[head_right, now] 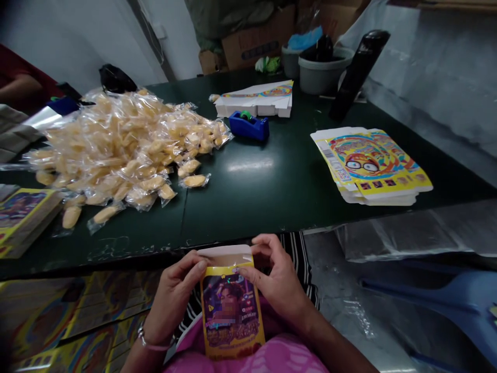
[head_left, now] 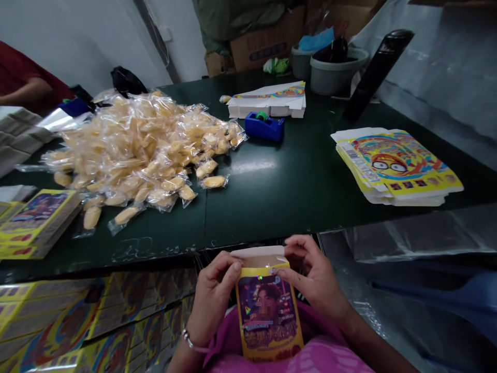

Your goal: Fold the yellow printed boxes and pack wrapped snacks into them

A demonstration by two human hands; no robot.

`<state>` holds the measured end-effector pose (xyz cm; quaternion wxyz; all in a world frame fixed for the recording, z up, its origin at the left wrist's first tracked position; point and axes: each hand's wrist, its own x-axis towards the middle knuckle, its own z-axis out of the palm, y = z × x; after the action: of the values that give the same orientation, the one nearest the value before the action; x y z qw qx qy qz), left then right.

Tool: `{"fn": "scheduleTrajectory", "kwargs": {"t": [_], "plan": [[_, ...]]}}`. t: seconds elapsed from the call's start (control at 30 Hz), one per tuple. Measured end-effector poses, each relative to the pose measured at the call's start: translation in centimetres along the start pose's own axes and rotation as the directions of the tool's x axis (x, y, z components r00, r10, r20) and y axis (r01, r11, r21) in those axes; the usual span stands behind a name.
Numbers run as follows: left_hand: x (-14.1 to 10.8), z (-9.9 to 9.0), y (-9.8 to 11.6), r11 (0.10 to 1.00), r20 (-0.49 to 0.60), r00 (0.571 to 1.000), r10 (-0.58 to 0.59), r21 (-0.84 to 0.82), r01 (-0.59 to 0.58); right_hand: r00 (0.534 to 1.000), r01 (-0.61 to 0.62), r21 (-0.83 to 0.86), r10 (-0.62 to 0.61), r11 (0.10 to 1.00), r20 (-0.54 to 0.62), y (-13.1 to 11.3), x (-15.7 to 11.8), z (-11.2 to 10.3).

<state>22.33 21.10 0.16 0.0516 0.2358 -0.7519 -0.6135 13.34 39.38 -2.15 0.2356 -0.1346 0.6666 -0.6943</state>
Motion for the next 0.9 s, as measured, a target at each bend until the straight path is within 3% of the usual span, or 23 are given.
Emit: {"fn": "scheduleTrajectory", "kwargs": {"t": [0.13, 0.27, 0.4, 0.53, 0.63, 0.77, 0.9], "plan": [[0.1, 0.5, -0.6, 0.978, -0.041, 0.996, -0.073, -0.196, 0.064, 0.993, 0.048, -0.046, -0.043, 0.998, 0.108, 0.2, 0.2, -0.3], [-0.2, -0.3, -0.8, 0.994, 0.045, 0.999, 0.03, -0.108, -0.025, 0.99, 0.096, -0.069, -0.088, 0.993, 0.113, 0.8, -0.1, -1.1], [-1.0, -1.4, -0.2, 0.995, 0.248, 0.969, 0.008, -0.099, 0.017, 0.982, -0.02, 0.009, 0.018, 1.0, 0.187, 0.2, -0.5, -1.7], [-0.6, -1.0, 0.6, 0.996, 0.173, 0.985, -0.013, -0.086, 0.028, 0.966, -0.088, -0.039, 0.094, 0.995, 0.242, -1.4, 0.1, -1.6], [0.4, -0.7, 1.3, 0.999, 0.232, 0.972, -0.028, -0.015, 0.032, 0.949, -0.1, -0.093, 0.123, 0.991, 0.292, -2.4, 1.0, -1.2], [1.7, -1.0, 2.0, 0.994, 0.319, 0.947, 0.032, 0.092, -0.065, 0.944, -0.051, -0.143, 0.094, 0.988, 0.315, -2.6, 1.9, -1.1], [2.2, -1.1, 1.7, 0.972, 0.331, 0.936, 0.117, 0.157, -0.177, 0.965, -0.014, -0.143, 0.051, 0.99, 0.256, -1.8, 1.2, -1.0]]}}
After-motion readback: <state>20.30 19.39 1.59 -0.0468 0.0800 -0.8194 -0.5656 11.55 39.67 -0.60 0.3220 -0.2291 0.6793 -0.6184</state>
